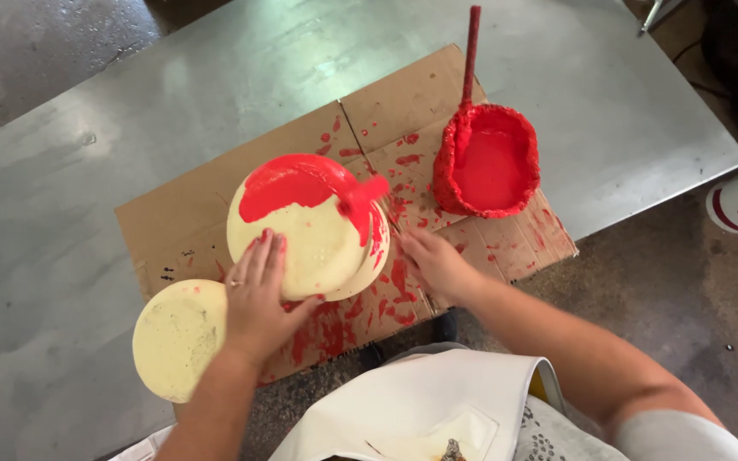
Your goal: Waxing cheese wheels with red wax using a roller and brush, then organizing them into crates.
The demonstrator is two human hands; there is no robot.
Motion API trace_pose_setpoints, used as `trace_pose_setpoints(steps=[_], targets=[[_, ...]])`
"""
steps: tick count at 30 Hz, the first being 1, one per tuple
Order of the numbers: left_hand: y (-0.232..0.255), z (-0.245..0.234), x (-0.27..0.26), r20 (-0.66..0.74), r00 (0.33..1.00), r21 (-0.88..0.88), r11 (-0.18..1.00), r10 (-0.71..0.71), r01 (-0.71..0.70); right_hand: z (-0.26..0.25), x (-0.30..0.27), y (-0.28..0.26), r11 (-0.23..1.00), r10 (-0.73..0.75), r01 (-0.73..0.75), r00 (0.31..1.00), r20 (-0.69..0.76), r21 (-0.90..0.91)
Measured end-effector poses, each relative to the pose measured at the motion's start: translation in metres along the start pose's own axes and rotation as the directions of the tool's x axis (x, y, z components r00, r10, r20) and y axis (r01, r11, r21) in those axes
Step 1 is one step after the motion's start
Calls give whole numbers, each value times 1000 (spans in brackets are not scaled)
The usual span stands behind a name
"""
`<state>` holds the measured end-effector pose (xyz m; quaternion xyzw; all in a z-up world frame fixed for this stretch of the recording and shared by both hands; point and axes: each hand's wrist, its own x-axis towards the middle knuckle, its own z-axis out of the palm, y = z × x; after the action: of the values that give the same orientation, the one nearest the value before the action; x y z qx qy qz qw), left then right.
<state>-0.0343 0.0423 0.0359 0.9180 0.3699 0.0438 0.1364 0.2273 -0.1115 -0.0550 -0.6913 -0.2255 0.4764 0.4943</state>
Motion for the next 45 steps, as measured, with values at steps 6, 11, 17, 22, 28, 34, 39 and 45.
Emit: trace_pose_setpoints(steps=[6, 11, 17, 22, 28, 34, 39, 45], targets=[[-37, 12, 25, -211, 819, 329, 828, 534, -455, 10, -22, -27, 900, 41, -101, 988, 148, 423], [-58, 29, 21, -334, 773, 194, 842, 539, -503, 23, -45, 58, 894, 129, -208, 968, 217, 398], [-69, 35, 12, -365, 787, 146, 865, 497, -479, 23, 13, -7, 906, 6, -104, 972, 234, 410], [-66, 36, 10, -388, 782, 146, 870, 488, -471, 34, -28, 30, 962, 104, -139, 982, 157, 235], [-59, 35, 10, -396, 785, 132, 876, 476, -464, 27, -11, 49, 1000, 25, -23, 994, 105, -21], [-56, 38, 5, -410, 783, 148, 881, 467, -448, 20, -28, -14, 992, -122, 124, 991, 62, -39], [-56, 41, 7, -422, 784, 133, 886, 455, -443, 13, -45, 32, 960, -146, 177, 977, 153, -217], [-52, 42, 9, -427, 781, 151, 887, 456, -435, 25, -9, 1, 952, -249, 261, 964, 93, -160]])
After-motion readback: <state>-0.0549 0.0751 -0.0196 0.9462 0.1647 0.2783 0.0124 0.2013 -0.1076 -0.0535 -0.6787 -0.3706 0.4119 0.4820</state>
